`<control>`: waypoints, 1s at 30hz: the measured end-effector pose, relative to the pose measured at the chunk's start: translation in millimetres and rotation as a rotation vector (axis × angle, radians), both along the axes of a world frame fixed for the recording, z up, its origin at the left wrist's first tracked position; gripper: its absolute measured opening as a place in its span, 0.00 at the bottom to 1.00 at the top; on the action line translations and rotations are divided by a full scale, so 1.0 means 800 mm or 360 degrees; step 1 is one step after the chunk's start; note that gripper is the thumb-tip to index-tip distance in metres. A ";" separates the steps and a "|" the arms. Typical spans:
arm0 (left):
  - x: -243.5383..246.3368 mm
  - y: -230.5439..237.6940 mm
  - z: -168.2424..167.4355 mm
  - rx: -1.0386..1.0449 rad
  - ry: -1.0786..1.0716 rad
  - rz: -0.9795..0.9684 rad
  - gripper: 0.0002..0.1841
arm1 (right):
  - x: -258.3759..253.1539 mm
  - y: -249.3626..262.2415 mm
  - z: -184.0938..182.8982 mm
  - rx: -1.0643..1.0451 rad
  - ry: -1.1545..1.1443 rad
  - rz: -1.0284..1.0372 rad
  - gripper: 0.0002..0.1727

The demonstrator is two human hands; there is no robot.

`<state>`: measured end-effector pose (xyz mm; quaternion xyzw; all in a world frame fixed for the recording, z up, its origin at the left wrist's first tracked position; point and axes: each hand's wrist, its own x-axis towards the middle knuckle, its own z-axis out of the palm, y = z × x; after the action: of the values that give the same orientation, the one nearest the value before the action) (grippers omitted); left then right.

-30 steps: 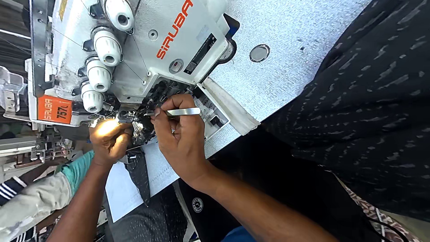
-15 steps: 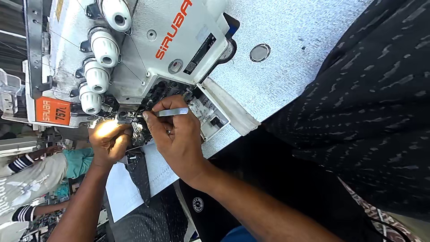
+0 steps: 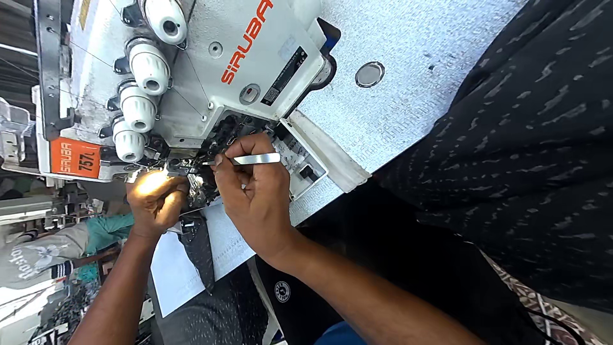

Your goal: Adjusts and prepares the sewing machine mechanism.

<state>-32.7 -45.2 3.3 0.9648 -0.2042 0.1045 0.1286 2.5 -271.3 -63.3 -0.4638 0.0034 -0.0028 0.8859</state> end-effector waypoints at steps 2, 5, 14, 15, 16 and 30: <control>0.000 -0.001 0.000 -0.0004 0.0006 -0.0001 0.13 | -0.001 0.001 0.000 0.0041 -0.0007 -0.0005 0.07; 0.000 -0.001 -0.001 0.0001 -0.0001 0.0001 0.13 | 0.000 0.001 -0.001 -0.0008 -0.0011 0.0023 0.07; 0.000 0.001 -0.001 0.0004 -0.0001 -0.0026 0.13 | -0.001 0.002 -0.001 -0.0061 -0.0040 0.0040 0.08; 0.000 0.000 -0.001 0.0012 -0.0003 -0.0038 0.12 | -0.001 0.002 -0.001 -0.0069 -0.0045 0.0036 0.08; 0.001 -0.001 0.000 0.0026 -0.0007 -0.0050 0.12 | -0.001 0.002 -0.001 -0.0066 -0.0045 0.0034 0.07; 0.000 -0.001 0.001 0.0048 -0.0009 0.0008 0.13 | -0.001 0.003 0.000 -0.0056 -0.0014 0.0013 0.07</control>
<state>-33.1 -46.2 4.2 0.9668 -0.2037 0.1044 0.1134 1.8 -268.9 -63.5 -0.4794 -0.0026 -0.0014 0.8776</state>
